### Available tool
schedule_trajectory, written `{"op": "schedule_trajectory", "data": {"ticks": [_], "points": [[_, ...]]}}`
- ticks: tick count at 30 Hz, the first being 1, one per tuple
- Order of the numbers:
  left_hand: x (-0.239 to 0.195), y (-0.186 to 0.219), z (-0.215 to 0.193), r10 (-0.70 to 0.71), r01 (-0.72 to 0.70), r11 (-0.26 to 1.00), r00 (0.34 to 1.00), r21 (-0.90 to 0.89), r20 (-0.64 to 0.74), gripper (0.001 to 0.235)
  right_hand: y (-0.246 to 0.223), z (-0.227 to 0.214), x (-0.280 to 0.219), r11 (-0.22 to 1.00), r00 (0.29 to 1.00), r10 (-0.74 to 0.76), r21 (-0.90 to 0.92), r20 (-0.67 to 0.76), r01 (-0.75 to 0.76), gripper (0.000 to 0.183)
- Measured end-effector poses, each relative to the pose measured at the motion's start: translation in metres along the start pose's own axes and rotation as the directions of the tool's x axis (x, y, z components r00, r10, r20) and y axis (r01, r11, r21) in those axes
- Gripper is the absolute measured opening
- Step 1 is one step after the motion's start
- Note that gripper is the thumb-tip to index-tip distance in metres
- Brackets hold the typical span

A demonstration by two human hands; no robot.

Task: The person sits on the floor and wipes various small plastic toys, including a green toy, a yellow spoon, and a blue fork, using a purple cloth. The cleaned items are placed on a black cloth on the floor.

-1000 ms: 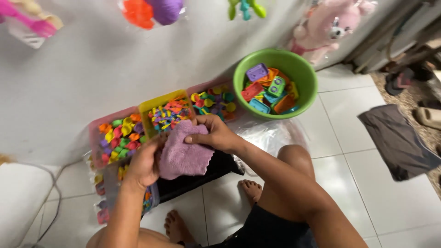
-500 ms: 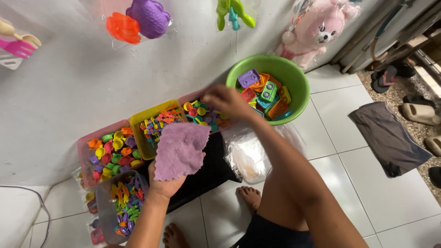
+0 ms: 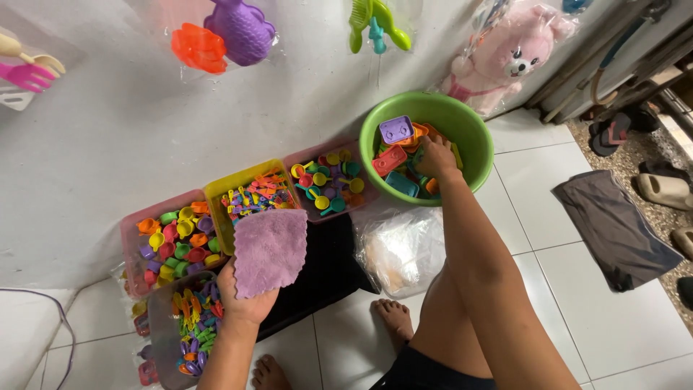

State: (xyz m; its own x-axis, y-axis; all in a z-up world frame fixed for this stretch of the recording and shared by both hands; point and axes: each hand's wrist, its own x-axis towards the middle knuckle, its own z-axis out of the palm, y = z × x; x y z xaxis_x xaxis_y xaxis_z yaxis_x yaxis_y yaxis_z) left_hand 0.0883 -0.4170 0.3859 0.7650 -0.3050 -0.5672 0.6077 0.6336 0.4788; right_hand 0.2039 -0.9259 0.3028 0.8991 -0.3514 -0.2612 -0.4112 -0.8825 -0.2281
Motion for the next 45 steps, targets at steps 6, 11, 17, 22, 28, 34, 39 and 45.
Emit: {"op": "schedule_trajectory", "data": {"ticks": [6,11,17,22,28,34,39,45], "points": [[0.007,-0.005,-0.006,0.022,-0.023,0.990,1.000,-0.137,-0.011,0.017,0.025,0.013,0.022,0.994,0.998,-0.008,0.109,-0.068,0.016,0.067],[0.006,-0.007,-0.010,0.070,-0.078,0.957,0.997,-0.278,-0.037,0.014,0.016,-0.015,-0.004,0.966,0.945,0.118,0.257,-0.305,-0.037,0.048],[-0.016,-0.008,0.022,0.095,-0.100,0.921,0.995,-0.377,-0.032,0.011,-0.062,-0.064,-0.062,0.606,0.931,-0.073,0.726,-0.358,0.327,0.045],[-0.022,-0.018,0.036,0.071,-0.062,0.923,0.997,-0.381,0.010,0.023,-0.184,-0.077,-0.185,0.535,0.911,-0.403,0.784,-0.090,0.314,0.054],[-0.038,-0.024,0.049,0.103,-0.071,0.958,0.989,-0.276,0.104,0.030,-0.249,-0.035,-0.261,0.515,0.695,-0.697,0.552,-0.175,0.656,0.063],[-0.034,-0.028,0.041,0.394,-0.392,0.919,0.908,-0.038,0.147,0.013,-0.253,-0.023,-0.265,0.589,0.886,-0.444,0.701,-0.135,0.402,0.105],[-0.042,-0.035,0.041,0.564,-0.586,0.802,0.807,0.115,0.175,0.014,-0.256,-0.025,-0.271,0.579,0.946,-0.303,0.810,0.114,0.088,0.097],[-0.052,-0.027,0.057,0.806,-0.837,0.416,0.520,0.355,0.282,0.035,-0.264,-0.044,-0.287,0.355,0.955,-0.290,0.919,-0.063,0.169,0.064]]}}
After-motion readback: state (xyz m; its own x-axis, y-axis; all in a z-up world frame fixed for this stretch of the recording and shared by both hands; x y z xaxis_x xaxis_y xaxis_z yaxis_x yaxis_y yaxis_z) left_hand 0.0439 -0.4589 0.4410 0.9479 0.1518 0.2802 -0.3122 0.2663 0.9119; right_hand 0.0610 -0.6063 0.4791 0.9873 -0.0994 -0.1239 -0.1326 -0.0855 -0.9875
